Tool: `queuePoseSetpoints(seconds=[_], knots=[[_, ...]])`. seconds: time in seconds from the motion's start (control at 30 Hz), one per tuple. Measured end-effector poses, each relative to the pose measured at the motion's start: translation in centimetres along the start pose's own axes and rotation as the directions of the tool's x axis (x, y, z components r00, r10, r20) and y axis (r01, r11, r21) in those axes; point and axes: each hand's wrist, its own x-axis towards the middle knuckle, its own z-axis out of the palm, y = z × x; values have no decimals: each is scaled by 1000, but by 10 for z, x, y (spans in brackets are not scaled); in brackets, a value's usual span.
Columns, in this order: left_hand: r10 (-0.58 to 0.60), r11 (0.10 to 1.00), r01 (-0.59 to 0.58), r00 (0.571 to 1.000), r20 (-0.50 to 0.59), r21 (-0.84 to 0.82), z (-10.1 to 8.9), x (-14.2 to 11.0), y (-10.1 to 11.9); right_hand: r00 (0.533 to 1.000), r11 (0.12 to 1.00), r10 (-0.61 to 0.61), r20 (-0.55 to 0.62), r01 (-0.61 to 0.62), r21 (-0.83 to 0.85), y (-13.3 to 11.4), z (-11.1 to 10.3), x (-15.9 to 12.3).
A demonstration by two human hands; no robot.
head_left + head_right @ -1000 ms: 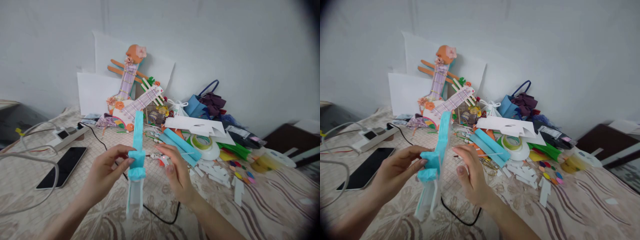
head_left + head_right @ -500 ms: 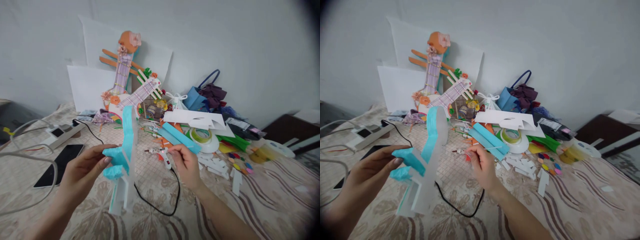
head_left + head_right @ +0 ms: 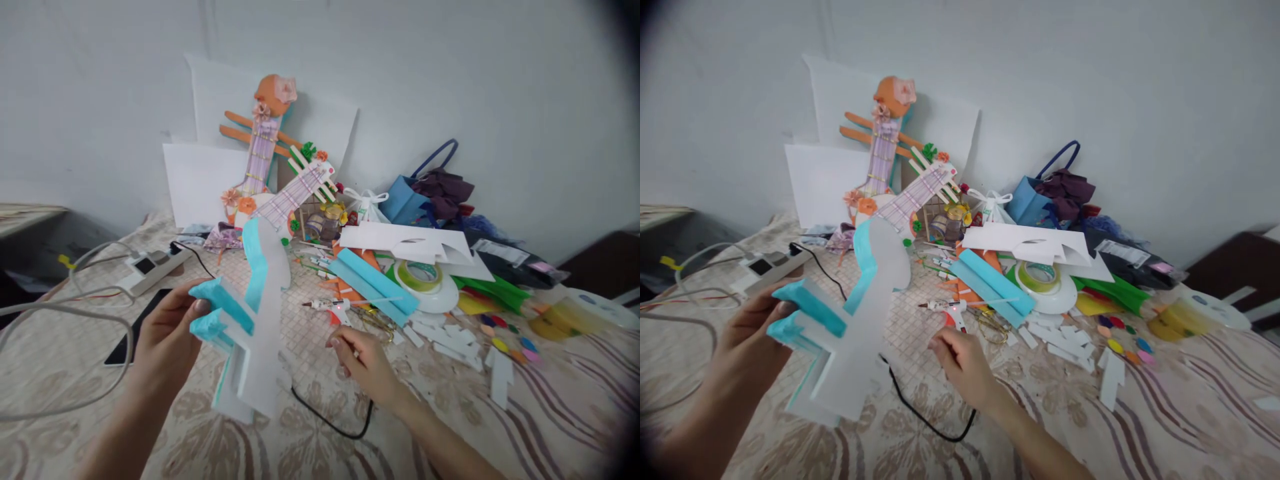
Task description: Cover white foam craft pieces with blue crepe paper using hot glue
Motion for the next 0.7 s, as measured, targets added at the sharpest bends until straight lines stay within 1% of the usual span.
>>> queuePoseSetpoints(seconds=[0.07, 0.1, 0.17, 0.23, 0.27, 0.3, 0.33, 0.4, 0.47, 0.57, 0.63, 0.7], knots=[[-63, 994, 60, 998, -32, -91, 5, -3, 3, 998, 999, -42, 43, 42, 6, -9, 2, -4], [-66, 992, 62, 997, -40, -108, 8, -5, 4, 996, 997, -71, 54, 71, 10, -14, 3, -6], [-7, 999, 6, 1000, -24, -41, 17, -10, 6, 991, 992, -125, 52, 124, 28, -24, 5, -12], [50, 997, -53, 998, 49, 58, 28, -16, 8, 986, 986, -165, 35, 164, 30, -34, 7, -18], [68, 991, -80, 992, 105, 111, 35, -19, 9, 984, 984, -178, 24, 178, 2, -38, 8, -21], [107, 979, -131, 982, 155, 156, 41, -21, 10, 982, 981, -188, 10, 188, -52, -42, 9, -23], [121, 965, -161, 974, 192, 205, 47, -23, 11, 981, 974, -193, -4, 191, -121, -45, 10, -25], [120, 942, -194, 957, 263, 274, 59, -26, 12, 979, 949, -203, -33, 189, -252, -49, 12, -29], [104, 938, -199, 942, 320, 282, 67, -25, 12, 974, 931, -218, -60, 189, -311, -51, 13, -32], [84, 959, -179, 920, 383, 220, 70, -22, 9, 964, 925, -241, -111, 193, -326, -46, 11, -34], [73, 974, -149, 919, 388, 170, 68, -19, 5, 959, 921, -236, -156, 170, -351, -38, 8, -35], [62, 984, -118, 931, 360, 136, 64, -16, 0, 955, 917, -227, -193, 142, -374, -30, 5, -36]])
